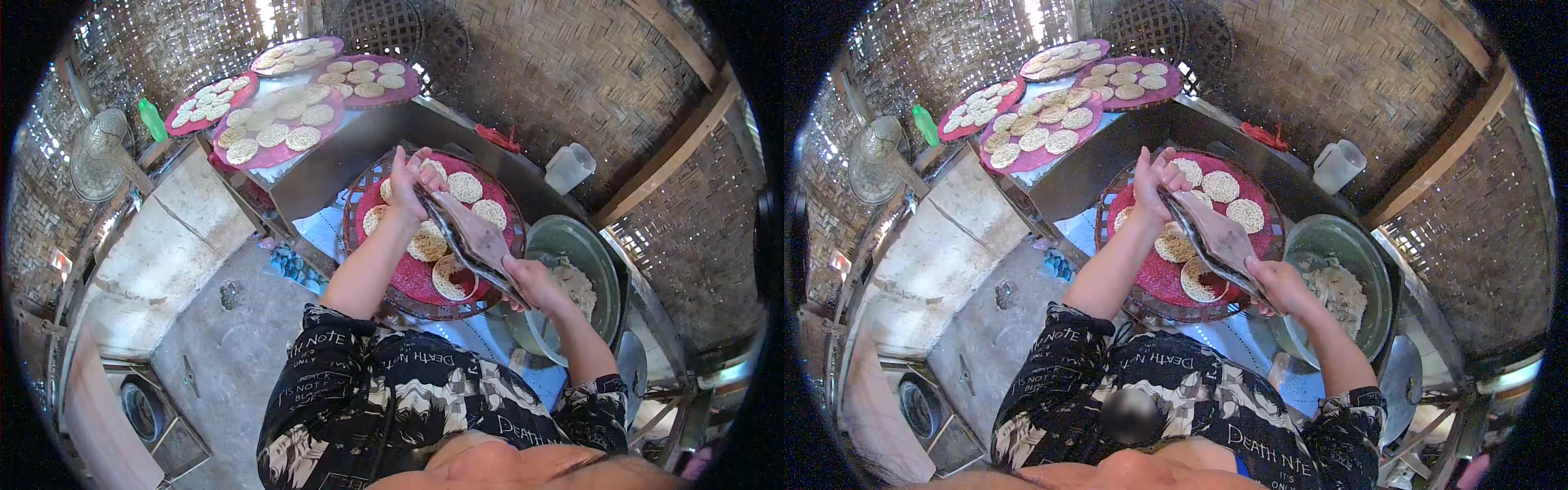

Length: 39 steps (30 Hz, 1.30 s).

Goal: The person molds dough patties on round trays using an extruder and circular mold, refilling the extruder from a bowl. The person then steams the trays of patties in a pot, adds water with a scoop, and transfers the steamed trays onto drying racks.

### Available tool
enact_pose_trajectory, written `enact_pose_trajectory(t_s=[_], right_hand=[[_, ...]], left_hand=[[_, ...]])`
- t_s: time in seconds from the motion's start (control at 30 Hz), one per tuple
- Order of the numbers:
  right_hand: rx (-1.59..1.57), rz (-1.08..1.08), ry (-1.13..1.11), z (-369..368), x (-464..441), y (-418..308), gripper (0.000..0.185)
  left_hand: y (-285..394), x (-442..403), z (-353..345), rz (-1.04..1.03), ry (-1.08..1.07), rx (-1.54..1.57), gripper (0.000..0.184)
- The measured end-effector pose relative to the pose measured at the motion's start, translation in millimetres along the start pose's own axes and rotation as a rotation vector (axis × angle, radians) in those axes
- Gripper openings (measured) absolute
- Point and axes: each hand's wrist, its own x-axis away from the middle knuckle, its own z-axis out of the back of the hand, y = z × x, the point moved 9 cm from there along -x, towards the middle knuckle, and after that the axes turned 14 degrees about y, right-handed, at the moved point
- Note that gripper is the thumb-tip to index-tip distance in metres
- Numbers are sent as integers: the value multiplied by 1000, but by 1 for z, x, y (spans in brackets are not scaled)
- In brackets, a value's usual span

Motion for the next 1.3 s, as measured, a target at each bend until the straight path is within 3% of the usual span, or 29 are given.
enact_pose_trajectory(t_s=[0.33, 0.5, 0.83, 0.97, 1.07, 1.17, 1.27, 1.3], right_hand=[[112, -53, 44, 24, 24, 18, 51], [1, -72, -5, 2, 29, 22, 51], [124, 105, 126, 5, 23, 9, 51], [139, 58, 154, 9, 36, 11, 48], [66, 20, 108, 9, 45, 20, 46], [-134, 1, 52, 13, 56, 27, 45], [-425, 62, 83, 29, 68, 41, 45], [-518, 91, 99, 34, 73, 46, 45]], left_hand=[[-41, 12, 20, 90, 156, -4, 46], [-29, 26, 20, 66, 263, -45, 43], [-23, 12, 9, 64, 140, -56, 47], [-34, 18, 11, 80, 147, -52, 45], [-46, 16, 16, 196, -2, 28, 51], [-43, 44, -10, 130, 61, -281, 55], [-51, 52, -6, 19, -108, -829, 60], [-52, 68, -16, -124, -277, -1242, 64]])
